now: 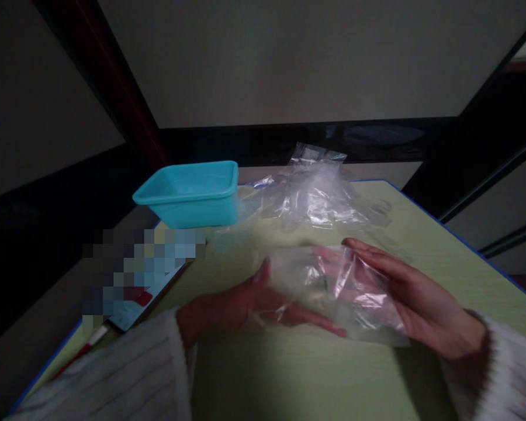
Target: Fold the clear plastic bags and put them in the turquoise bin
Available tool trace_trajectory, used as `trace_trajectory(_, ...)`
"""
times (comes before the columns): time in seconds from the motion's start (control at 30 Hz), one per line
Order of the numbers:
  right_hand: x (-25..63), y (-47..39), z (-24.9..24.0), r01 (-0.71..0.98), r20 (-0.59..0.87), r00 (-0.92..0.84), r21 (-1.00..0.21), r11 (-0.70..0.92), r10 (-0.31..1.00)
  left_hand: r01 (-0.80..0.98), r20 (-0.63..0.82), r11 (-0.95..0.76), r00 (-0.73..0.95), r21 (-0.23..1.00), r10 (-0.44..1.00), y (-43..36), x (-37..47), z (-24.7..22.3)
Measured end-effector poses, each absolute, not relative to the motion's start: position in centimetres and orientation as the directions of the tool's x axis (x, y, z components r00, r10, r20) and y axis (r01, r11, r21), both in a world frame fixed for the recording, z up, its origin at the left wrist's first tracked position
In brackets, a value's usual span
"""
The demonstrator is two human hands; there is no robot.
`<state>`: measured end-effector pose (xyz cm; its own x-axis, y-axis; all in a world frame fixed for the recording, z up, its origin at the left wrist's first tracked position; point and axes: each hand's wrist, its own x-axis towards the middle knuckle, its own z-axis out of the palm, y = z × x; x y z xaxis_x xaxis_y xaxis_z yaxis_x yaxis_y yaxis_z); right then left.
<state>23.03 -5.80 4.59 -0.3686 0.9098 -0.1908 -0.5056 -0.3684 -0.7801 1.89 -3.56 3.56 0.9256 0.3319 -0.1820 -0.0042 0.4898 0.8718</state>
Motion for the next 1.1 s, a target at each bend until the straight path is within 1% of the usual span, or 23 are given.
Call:
trace_trajectory(0.07,23.1,-5.2,4.2,-0.576,-0.278,-0.354,-0.687,-0.443,0.893,-0.132,-0.092,0.595,0.939,0.793,0.33,-3.4,1.7,3.0)
trace_trajectory(0.1,23.1,-5.0,4.1,-0.611,-0.315,-0.355,-0.635,-0.473,0.88,-0.169,-0.063,0.655,0.947,0.737,0.315,-3.3,1.6,2.6)
trace_trajectory(0.13,23.1,-4.8,4.1,-0.623,-0.346,-0.342,-0.612,-0.487,0.874,-0.173,-0.035,0.697,0.961,0.695,0.274,-3.2,1.6,2.3)
trace_trajectory(0.2,22.9,-4.5,4.2,-0.632,-0.393,-0.29,-0.606,-0.483,0.873,-0.14,-0.035,0.744,0.976,0.653,0.214,-3.0,1.6,1.9)
trace_trajectory(0.27,22.8,-4.2,4.5,-0.631,-0.434,-0.22,-0.619,-0.467,0.873,-0.111,-0.038,0.763,0.984,0.637,0.175,-2.8,1.7,1.7)
trace_trajectory(0.33,22.7,-4.0,4.8,-0.633,-0.473,-0.157,-0.625,-0.456,0.867,-0.116,-0.024,0.78,0.986,0.616,0.166,-2.8,1.7,1.9)
trace_trajectory(0.4,22.6,-3.8,5.0,-0.642,-0.496,-0.117,-0.623,-0.447,0.86,-0.139,-0.027,0.795,0.981,0.591,0.192,-2.9,1.7,2.1)
trace_trajectory(0.5,22.7,-3.5,5.0,-0.662,-0.503,-0.077,-0.62,-0.421,0.861,-0.203,-0.056,0.807,0.958,0.554,0.28,-3.2,1.8,2.4)
trace_trajectory(0.57,22.8,-3.3,4.9,-0.675,-0.502,-0.06,-0.616,-0.406,0.863,-0.218,-0.08,0.813,0.948,0.54,0.308,-3.2,1.7,2.4)
trace_trajectory(0.7,23.2,-3.0,4.7,-0.687,-0.475,-0.092,-0.606,-0.401,0.875,-0.171,-0.118,0.822,0.954,0.543,0.277,-3.0,1.5,2.1)
trace_trajectory(0.83,23.6,-2.9,4.4,-0.69,-0.435,-0.122,-0.609,-0.392,0.892,-0.195,-0.087,0.826,0.956,0.529,0.281,-2.8,1.3,2.1)
trace_trajectory(0.97,23.9,-2.7,4.7,-0.703,-0.451,-0.118,-0.591,-0.396,0.884,-0.218,-0.065,0.828,0.954,0.517,0.292,-2.6,1.2,2.1)
trace_trajectory(1.1,24.4,-2.8,5.3,-0.699,-0.466,-0.076,-0.606,-0.381,0.881,-0.219,-0.06,0.807,0.952,0.549,0.299,-2.2,1.3,2.0)
